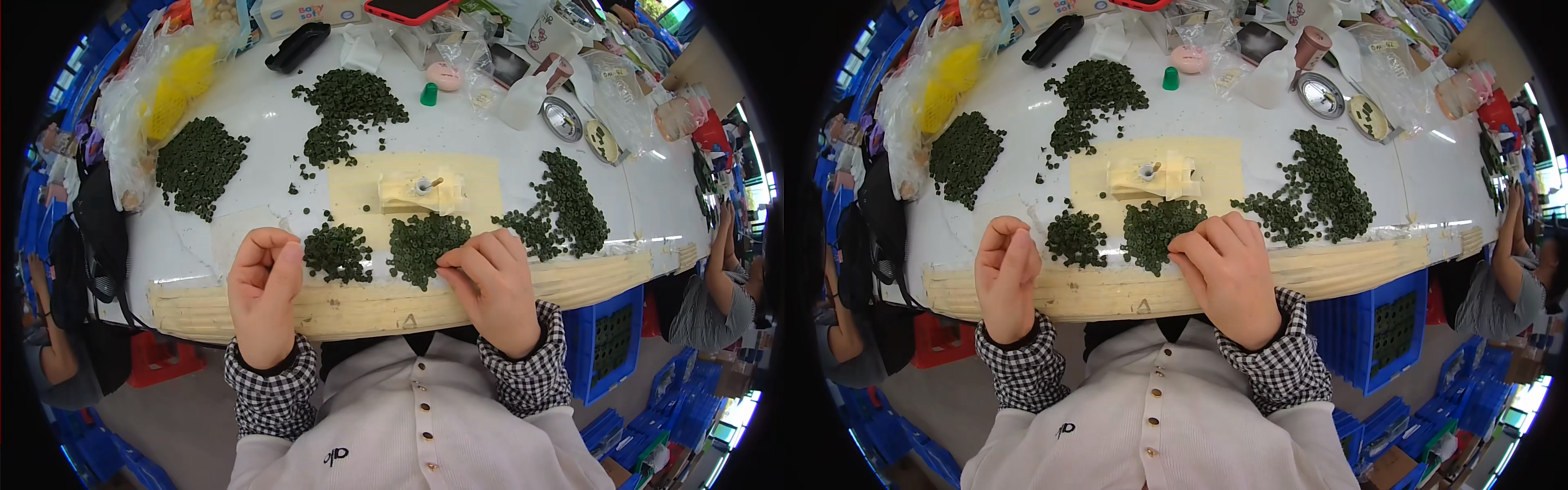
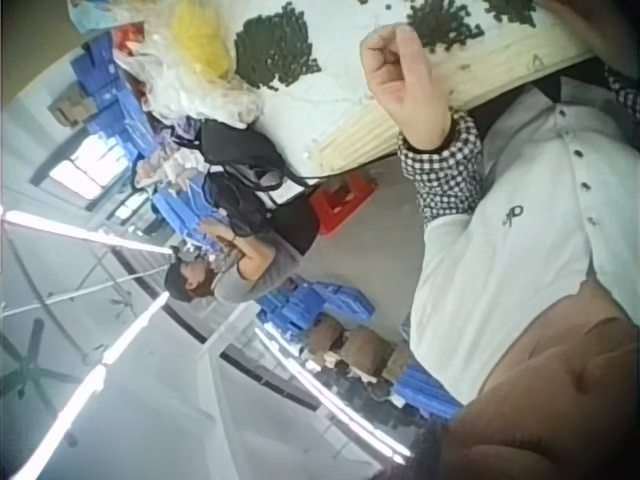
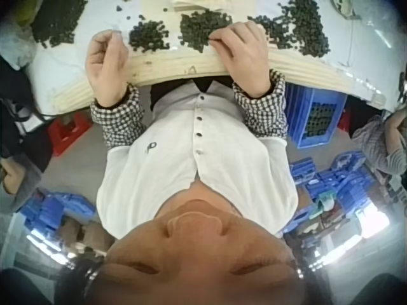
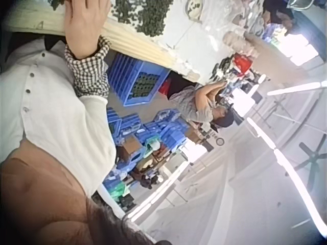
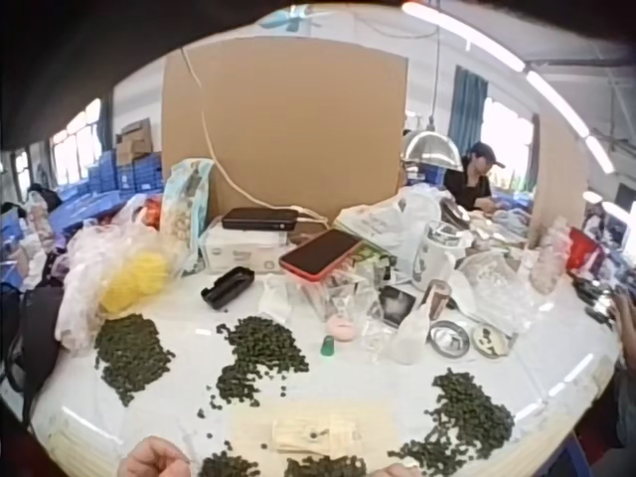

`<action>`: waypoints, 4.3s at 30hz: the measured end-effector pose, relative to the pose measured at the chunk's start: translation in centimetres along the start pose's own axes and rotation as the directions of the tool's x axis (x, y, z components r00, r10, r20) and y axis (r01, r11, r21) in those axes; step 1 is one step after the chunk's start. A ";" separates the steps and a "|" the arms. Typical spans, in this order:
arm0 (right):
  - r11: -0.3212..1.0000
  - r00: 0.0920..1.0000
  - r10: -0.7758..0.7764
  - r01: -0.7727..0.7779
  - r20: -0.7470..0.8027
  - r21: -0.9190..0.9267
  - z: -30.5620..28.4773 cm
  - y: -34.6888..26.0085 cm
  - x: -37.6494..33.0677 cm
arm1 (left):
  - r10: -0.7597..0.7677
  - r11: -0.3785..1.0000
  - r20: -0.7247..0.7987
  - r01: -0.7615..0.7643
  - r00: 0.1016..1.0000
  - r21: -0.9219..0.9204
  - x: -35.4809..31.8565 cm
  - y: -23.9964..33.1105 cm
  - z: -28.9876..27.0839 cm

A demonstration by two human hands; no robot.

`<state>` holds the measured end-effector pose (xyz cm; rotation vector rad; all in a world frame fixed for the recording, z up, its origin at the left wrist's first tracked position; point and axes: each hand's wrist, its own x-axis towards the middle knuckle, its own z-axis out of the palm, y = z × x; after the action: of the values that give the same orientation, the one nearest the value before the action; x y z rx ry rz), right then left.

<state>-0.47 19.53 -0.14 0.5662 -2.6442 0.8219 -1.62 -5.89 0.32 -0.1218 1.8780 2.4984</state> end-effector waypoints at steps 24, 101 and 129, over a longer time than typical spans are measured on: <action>0.997 0.997 0.008 -0.001 -0.083 0.080 -0.4 -0.3 0.2 | -0.412 0.577 0.374 0.555 0.831 -0.599 -1.5 0.0 4.6; 0.908 0.967 -0.128 0.204 -0.221 0.366 -0.5 -2.6 0.7 | -0.418 0.663 0.532 0.648 0.736 -0.375 -2.7 -2.1 4.8; 0.923 0.979 -0.127 0.175 -0.157 0.342 -1.7 -2.7 1.4 | -0.337 0.844 0.451 0.477 0.826 -0.243 -1.8 -2.0 5.2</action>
<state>-0.15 18.11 3.01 0.7656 -2.3095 1.2524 0.00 -0.24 0.00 -0.0223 1.1032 2.2961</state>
